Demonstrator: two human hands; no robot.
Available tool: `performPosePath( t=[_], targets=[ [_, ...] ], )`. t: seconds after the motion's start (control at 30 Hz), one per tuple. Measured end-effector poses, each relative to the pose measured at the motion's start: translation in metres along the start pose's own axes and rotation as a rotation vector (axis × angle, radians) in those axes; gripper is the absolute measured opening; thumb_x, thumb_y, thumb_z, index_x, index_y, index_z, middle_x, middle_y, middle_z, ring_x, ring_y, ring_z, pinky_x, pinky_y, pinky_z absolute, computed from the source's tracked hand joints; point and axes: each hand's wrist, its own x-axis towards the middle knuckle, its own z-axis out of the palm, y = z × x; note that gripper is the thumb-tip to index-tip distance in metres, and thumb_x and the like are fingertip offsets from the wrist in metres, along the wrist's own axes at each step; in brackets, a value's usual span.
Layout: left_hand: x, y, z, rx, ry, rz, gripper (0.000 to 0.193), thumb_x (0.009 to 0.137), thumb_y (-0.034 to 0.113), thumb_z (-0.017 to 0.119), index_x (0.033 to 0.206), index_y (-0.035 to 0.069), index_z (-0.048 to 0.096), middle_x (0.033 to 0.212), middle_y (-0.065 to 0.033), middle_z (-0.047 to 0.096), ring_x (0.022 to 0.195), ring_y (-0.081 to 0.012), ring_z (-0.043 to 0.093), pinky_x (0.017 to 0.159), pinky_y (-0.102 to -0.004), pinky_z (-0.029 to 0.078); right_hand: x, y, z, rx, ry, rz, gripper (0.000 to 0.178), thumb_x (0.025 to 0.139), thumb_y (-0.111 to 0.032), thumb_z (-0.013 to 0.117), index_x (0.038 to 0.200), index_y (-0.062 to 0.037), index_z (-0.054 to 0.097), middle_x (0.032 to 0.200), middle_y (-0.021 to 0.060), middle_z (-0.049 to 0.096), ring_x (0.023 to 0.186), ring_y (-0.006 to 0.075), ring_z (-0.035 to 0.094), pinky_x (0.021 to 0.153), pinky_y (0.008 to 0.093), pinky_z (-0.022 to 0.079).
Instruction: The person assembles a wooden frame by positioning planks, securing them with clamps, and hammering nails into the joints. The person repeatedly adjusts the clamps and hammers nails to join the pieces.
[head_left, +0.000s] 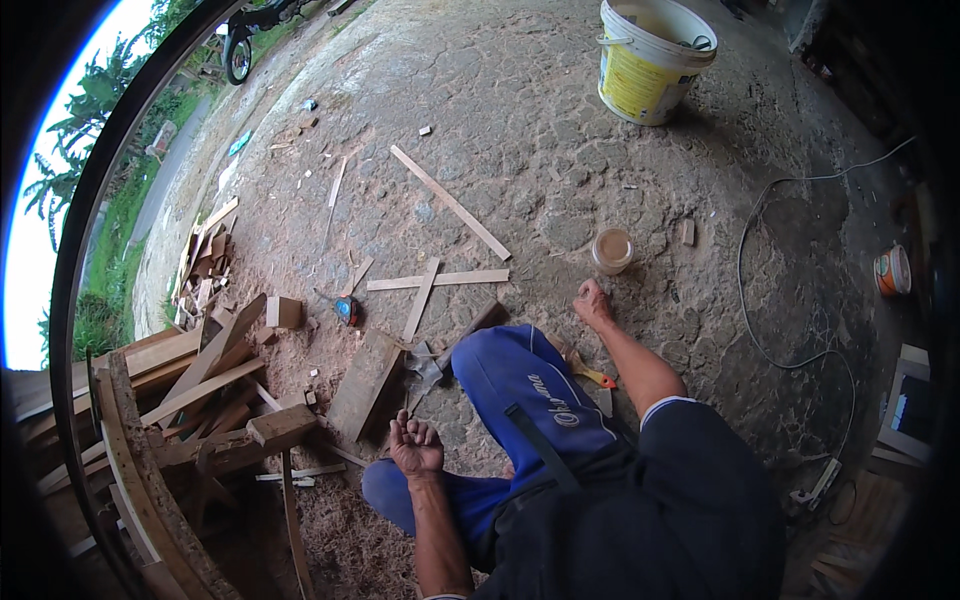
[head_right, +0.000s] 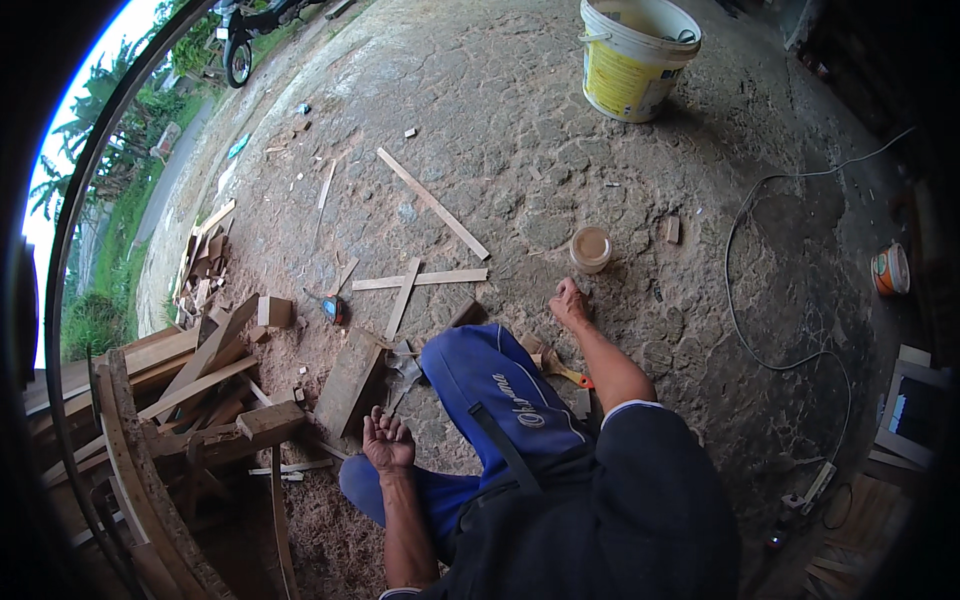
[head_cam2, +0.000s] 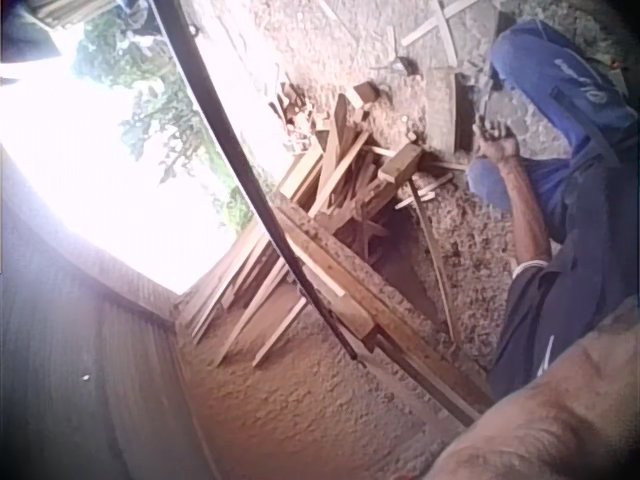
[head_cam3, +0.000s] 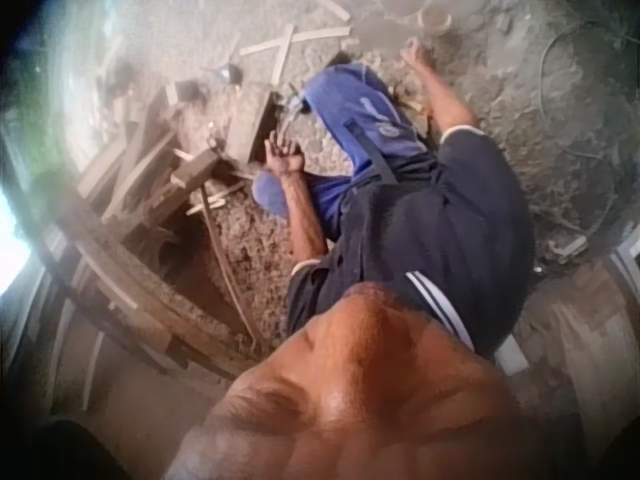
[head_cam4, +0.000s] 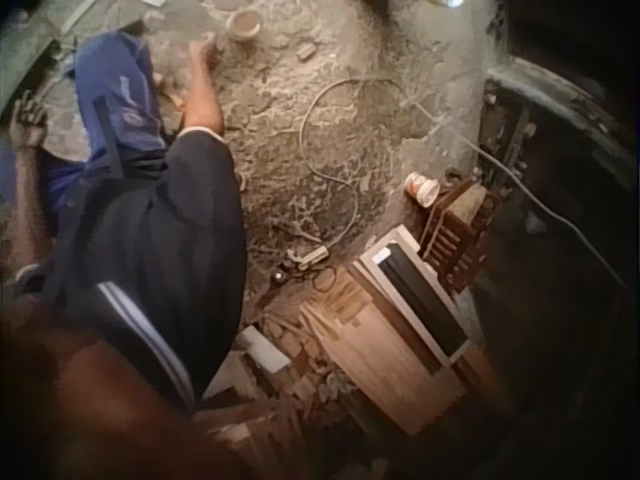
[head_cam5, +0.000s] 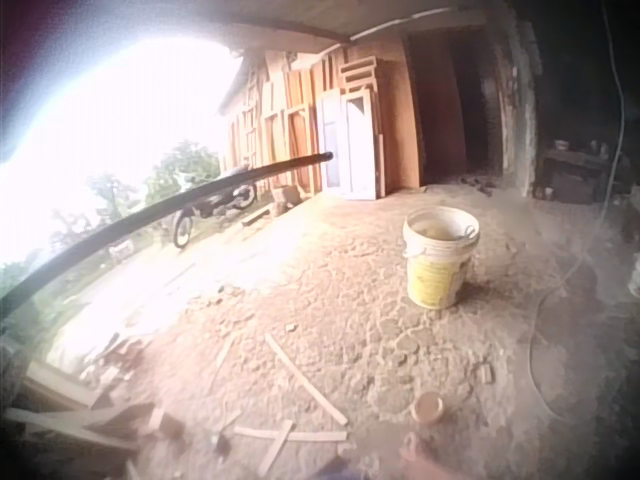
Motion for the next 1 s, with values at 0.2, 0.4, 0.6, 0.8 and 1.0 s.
performPosePath(
  t=[0.2,0.4,0.6,0.8,1.0],
  targets=[
    [-0.001,-0.002,0.003,0.016,0.060,0.004,0.030,0.103,0.034,0.055,0.111,0.006,0.064,0.072,-0.0015,0.052,0.055,-0.0122,0.043,0.050,-0.0267,0.037,0.009,0.013,0.021,-0.358,0.045,-0.369,0.026,0.088,-0.019,0.064,0.113,-0.0100,0.065,0.111,0.0180,0.066,0.110,0.0384,0.062,0.090,0.0469,0.054],
    [-0.003,-0.001,-0.001,0.019,0.042,0.001,0.031,0.103,0.034,0.055,0.112,0.005,0.062,0.073,-0.0018,0.053,0.055,-0.0120,0.043,0.050,-0.0268,0.037,0.004,0.025,0.046,-0.311,0.078,-0.253,0.022,0.088,-0.018,0.065,0.108,-0.0085,0.066,0.112,0.0177,0.061,0.109,0.0383,0.060,0.090,0.0475,0.052],
    [-0.005,0.001,-0.004,0.042,0.070,0.013,0.030,0.103,0.033,0.054,0.112,0.006,0.061,0.074,-0.0017,0.052,0.055,-0.0118,0.043,0.050,-0.0268,0.037,0.011,0.013,0.042,-0.286,0.018,-0.249,0.015,0.087,-0.017,0.066,0.096,-0.0062,0.061,0.106,0.0169,0.063,0.105,0.0386,0.062,0.083,0.0464,0.052],
    [-0.004,0.000,-0.003,0.041,0.091,0.022,0.028,0.103,0.033,0.054,0.110,0.006,0.061,0.074,-0.0015,0.052,0.055,-0.0120,0.043,0.050,-0.0268,0.037,0.000,0.015,0.028,-0.354,-0.212,-0.293,0.018,0.084,-0.019,0.064,0.100,-0.0095,0.064,0.104,0.0158,0.066,0.098,0.0373,0.066,0.080,0.0457,0.054],
    [-0.001,-0.001,-0.002,0.038,0.093,0.008,0.028,0.103,0.033,0.055,0.110,0.006,0.062,0.073,-0.0015,0.052,0.055,-0.0122,0.044,0.049,-0.0267,0.037,-0.019,0.035,0.030,-0.772,-0.396,-0.753,0.019,0.080,-0.013,0.064,0.099,-0.0116,0.067,0.106,0.0132,0.065,0.101,0.0348,0.067,0.085,0.0441,0.056]
  ],
)
